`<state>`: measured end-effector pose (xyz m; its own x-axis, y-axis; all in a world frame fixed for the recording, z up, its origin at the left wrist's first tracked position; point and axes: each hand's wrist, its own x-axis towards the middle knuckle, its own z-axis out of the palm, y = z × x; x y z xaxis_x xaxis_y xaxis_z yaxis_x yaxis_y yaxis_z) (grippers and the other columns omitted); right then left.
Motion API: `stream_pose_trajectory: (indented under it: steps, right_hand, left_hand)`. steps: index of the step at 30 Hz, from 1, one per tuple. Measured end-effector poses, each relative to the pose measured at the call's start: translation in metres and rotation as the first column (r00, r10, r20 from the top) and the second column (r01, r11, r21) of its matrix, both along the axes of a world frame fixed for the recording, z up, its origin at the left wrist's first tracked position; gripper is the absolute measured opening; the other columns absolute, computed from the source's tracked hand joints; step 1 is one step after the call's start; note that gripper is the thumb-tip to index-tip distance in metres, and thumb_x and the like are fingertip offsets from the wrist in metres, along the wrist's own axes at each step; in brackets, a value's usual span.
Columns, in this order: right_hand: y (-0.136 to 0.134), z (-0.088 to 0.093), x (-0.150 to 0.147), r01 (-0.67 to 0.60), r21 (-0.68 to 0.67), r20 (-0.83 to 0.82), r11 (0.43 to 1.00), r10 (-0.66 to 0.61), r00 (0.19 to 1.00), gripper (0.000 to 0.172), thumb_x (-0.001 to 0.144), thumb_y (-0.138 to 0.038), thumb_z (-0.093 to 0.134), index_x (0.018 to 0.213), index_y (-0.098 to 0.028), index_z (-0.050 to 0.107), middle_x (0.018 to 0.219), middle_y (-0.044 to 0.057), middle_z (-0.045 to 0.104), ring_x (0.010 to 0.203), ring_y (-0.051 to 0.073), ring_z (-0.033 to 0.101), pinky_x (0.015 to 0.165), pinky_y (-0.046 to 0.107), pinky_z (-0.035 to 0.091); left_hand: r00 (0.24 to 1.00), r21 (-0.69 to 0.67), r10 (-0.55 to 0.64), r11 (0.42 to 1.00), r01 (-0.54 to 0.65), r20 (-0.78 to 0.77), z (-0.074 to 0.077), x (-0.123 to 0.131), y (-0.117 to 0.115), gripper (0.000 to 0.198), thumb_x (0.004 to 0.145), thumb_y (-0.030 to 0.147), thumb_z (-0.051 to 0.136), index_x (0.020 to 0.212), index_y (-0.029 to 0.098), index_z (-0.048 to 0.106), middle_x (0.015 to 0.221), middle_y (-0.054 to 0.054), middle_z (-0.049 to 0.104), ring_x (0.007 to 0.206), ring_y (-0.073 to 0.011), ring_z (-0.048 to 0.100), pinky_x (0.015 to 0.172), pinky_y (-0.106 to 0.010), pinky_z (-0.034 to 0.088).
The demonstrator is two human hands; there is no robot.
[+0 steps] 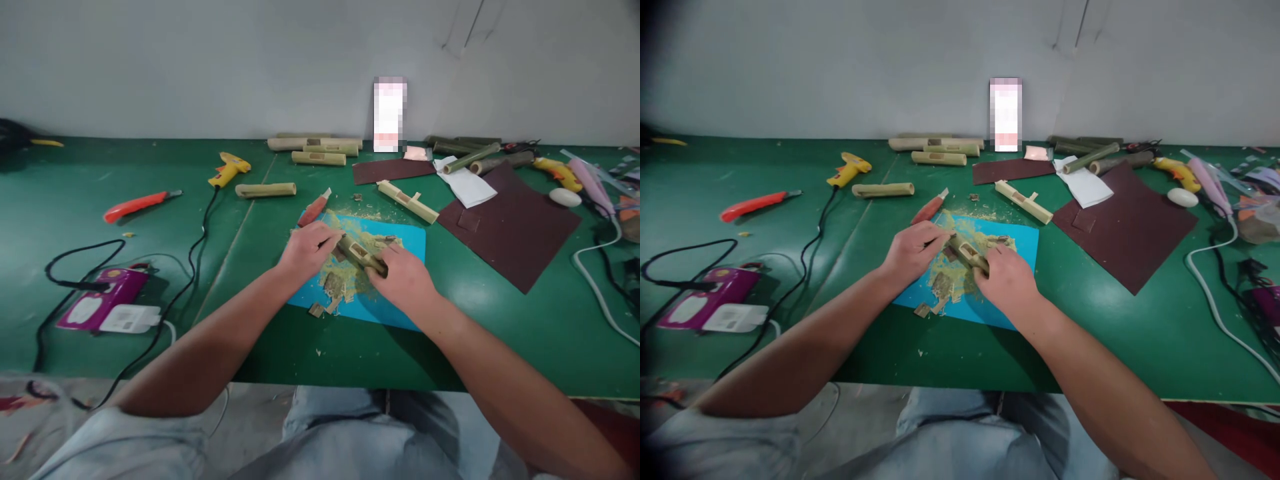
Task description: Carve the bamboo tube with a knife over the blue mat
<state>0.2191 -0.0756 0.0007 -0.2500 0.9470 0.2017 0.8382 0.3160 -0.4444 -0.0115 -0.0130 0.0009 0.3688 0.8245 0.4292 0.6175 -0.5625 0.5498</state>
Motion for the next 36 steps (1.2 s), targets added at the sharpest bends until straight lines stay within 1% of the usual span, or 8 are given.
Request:
stream_pose_trajectory:
  steps: [8,13,17,21,25,30,34,36]
  right_hand:
    - [0.0,0.002,0.0,0.009,-0.023,-0.008,1.0,-0.009,1.0,0.013,0.09,-0.028,0.059,0.078,-0.024,0.058,0.091,0.009,0.066,0.087,0.024,0.061,0.072,0.036,0.046]
    - [-0.001,0.001,0.0,0.004,-0.014,-0.013,1.0,-0.004,1.0,0.012,0.09,-0.027,0.06,0.079,-0.024,0.057,0.091,0.009,0.066,0.088,0.024,0.062,0.073,0.036,0.047]
    - [-0.001,0.001,0.0,0.008,-0.009,-0.015,1.0,-0.009,1.0,0.012,0.091,-0.027,0.059,0.079,-0.024,0.059,0.093,0.009,0.068,0.089,0.024,0.062,0.074,0.037,0.048]
    - [-0.003,0.002,-0.001,0.015,-0.007,0.009,1.0,-0.015,1.0,0.014,0.089,-0.028,0.061,0.077,-0.024,0.059,0.089,0.009,0.067,0.086,0.025,0.063,0.072,0.037,0.048]
    - [-0.004,0.003,-0.001,0.026,-0.015,0.023,1.0,-0.026,0.999,0.015,0.092,-0.028,0.06,0.077,-0.023,0.06,0.092,0.01,0.068,0.088,0.025,0.064,0.073,0.037,0.048]
    - [-0.003,0.005,-0.005,0.022,-0.043,0.076,0.999,-0.019,0.997,0.017,0.094,-0.03,0.058,0.08,-0.021,0.063,0.092,0.011,0.069,0.089,0.026,0.065,0.073,0.037,0.048]
    - [-0.003,0.005,-0.008,0.011,-0.061,0.091,0.998,-0.006,0.996,0.02,0.096,-0.03,0.055,0.083,-0.02,0.065,0.092,0.011,0.07,0.088,0.025,0.065,0.072,0.037,0.047]
    - [-0.005,0.006,-0.007,0.028,-0.041,0.104,0.999,-0.024,0.994,0.018,0.094,-0.029,0.055,0.082,-0.02,0.065,0.091,0.01,0.07,0.086,0.025,0.064,0.07,0.036,0.046]
  left_hand:
    - [0.994,0.049,0.018,0.999,-0.013,-0.104,-0.005,0.002,-0.001,0.027,0.097,0.036,0.058,0.107,0.02,0.078,0.092,-0.007,0.075,0.088,-0.0195,0.07,0.084,-0.033,0.058]
    - [0.986,0.059,-0.099,0.992,0.107,-0.136,-0.008,0.007,-0.006,0.032,0.103,0.035,0.049,0.107,0.02,0.077,0.09,-0.007,0.073,0.086,-0.0186,0.068,0.083,-0.033,0.057]
    - [0.986,0.123,-0.033,0.991,0.054,-0.162,-0.011,0.006,-0.002,0.035,0.105,0.036,0.046,0.102,0.018,0.077,0.088,-0.009,0.071,0.087,-0.0208,0.067,0.084,-0.036,0.056]
    - [0.981,0.098,-0.082,0.99,0.1,-0.175,-0.012,0.005,-0.001,0.035,0.105,0.036,0.045,0.104,0.019,0.075,0.086,-0.008,0.07,0.086,-0.0201,0.067,0.083,-0.035,0.056]
    - [0.991,0.107,-0.01,0.994,0.025,-0.135,-0.011,0.01,-0.003,0.035,0.104,0.035,0.048,0.088,0.019,0.075,0.081,-0.007,0.068,0.081,-0.0191,0.065,0.082,-0.035,0.055]
    - [0.979,0.083,-0.159,0.982,0.171,-0.13,-0.01,0.012,-0.013,0.028,0.103,0.03,0.051,0.103,0.019,0.077,0.089,-0.008,0.073,0.086,-0.0196,0.069,0.078,-0.032,0.056]
    - [0.998,0.192,-0.056,0.98,0.057,-0.012,-0.003,0.005,-0.011,0.025,0.102,0.027,0.056,0.105,0.018,0.078,0.098,-0.009,0.077,0.09,-0.0185,0.072,0.087,-0.031,0.058]
    - [0.999,0.218,-0.032,0.975,0.032,-0.006,-0.002,0.004,-0.007,0.025,0.102,0.027,0.056,0.108,0.017,0.078,0.1,-0.009,0.077,0.092,-0.0181,0.072,0.089,-0.031,0.059]
